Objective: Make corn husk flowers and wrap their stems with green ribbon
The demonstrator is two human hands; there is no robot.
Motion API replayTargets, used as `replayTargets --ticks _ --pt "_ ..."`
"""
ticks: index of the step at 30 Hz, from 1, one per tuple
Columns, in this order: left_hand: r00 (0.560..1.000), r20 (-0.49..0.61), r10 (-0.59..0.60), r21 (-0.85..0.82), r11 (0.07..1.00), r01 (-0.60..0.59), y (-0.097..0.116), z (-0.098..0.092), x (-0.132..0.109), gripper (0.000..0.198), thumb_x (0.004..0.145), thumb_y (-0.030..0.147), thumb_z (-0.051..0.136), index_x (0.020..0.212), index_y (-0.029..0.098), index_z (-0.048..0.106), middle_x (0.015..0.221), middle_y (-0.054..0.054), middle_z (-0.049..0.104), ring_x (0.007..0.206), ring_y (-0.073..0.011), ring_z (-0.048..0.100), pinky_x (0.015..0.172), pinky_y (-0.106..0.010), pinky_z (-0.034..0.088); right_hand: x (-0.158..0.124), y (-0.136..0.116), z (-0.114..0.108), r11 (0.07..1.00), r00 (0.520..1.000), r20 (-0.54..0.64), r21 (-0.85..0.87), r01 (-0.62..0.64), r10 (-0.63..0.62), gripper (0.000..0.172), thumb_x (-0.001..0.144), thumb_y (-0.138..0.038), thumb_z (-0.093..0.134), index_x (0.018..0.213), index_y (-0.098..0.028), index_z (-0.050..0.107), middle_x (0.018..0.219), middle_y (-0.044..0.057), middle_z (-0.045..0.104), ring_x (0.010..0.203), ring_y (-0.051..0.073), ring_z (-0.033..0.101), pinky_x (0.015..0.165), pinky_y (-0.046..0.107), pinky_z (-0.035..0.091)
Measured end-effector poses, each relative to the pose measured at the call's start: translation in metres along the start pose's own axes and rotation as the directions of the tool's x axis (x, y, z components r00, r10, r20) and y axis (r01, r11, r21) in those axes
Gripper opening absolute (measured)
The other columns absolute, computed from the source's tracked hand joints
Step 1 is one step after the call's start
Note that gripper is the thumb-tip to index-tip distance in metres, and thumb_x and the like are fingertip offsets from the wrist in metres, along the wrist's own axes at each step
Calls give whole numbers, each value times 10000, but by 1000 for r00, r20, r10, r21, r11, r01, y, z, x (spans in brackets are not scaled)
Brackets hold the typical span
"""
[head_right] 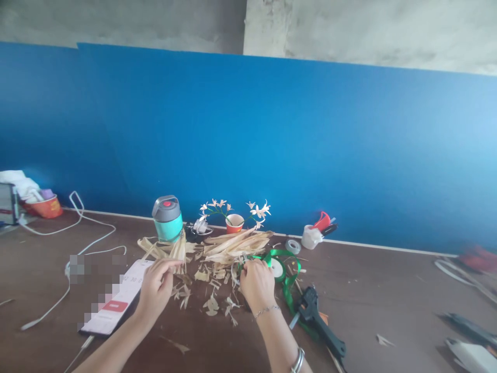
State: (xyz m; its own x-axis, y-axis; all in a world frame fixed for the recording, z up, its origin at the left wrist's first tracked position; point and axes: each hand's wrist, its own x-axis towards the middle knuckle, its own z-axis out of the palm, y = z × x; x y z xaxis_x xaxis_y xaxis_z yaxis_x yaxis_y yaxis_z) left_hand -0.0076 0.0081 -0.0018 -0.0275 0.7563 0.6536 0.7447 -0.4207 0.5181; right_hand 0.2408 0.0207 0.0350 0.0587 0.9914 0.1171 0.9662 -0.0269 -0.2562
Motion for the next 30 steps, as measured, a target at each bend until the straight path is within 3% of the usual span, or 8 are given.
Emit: replayTargets --ticks 7,13,16,20,24,27,30 --pt "996 -41 -78 18 997 78 -6 1 2 310 761 58 380 951 189 588 940 -82 638 910 -232 575 811 -385 438 -2 -3 -8 1000 993 -115 13 27 -25 219 780 -121 472 871 -173 665 882 76 672 927 219 570 781 288 324" --pt "992 -20 -128 200 971 129 -11 8 0 304 752 133 480 1044 185 549 977 -108 606 863 -269 593 730 -404 474 -4 -8 -8 998 993 -110 41 53 -48 174 796 -161 494 811 -197 663 871 59 678 903 219 574 749 290 317" --pt "986 -2 -166 181 970 163 -17 11 0 342 755 125 466 1087 171 535 986 -121 595 797 -255 609 688 -392 485 -5 -12 -9 997 993 -98 31 67 -63 176 804 -166 492 755 -194 660 829 57 678 869 214 578 734 289 309" --pt "971 -6 -237 40 971 238 -24 11 2 341 742 137 485 1076 172 549 956 -101 596 680 -204 608 696 -378 492 -7 -13 -10 996 991 -108 37 78 -73 190 806 -158 482 745 -192 659 812 57 676 853 210 578 730 293 313" --pt "939 -9 -343 -185 924 336 -19 8 7 302 748 233 542 1040 157 553 973 -105 616 731 -206 605 747 -386 483 -6 -12 -11 991 975 -215 103 84 -60 171 781 -168 520 875 -191 661 906 68 675 904 239 562 782 326 328" --pt "888 78 -453 -475 766 432 -3 5 11 387 756 304 576 1108 157 507 1008 -100 617 768 -195 612 713 -343 497 -6 -15 -11 941 951 -287 276 195 -113 174 795 -193 513 879 -184 665 916 78 674 897 235 568 808 328 367" --pt "844 214 -492 -685 541 489 16 0 13 427 717 290 653 1109 178 527 1073 -81 618 923 -205 607 788 -313 485 -9 -24 -9 792 947 -247 525 311 -207 184 814 -244 507 842 -185 679 849 77 680 849 215 593 808 312 418"
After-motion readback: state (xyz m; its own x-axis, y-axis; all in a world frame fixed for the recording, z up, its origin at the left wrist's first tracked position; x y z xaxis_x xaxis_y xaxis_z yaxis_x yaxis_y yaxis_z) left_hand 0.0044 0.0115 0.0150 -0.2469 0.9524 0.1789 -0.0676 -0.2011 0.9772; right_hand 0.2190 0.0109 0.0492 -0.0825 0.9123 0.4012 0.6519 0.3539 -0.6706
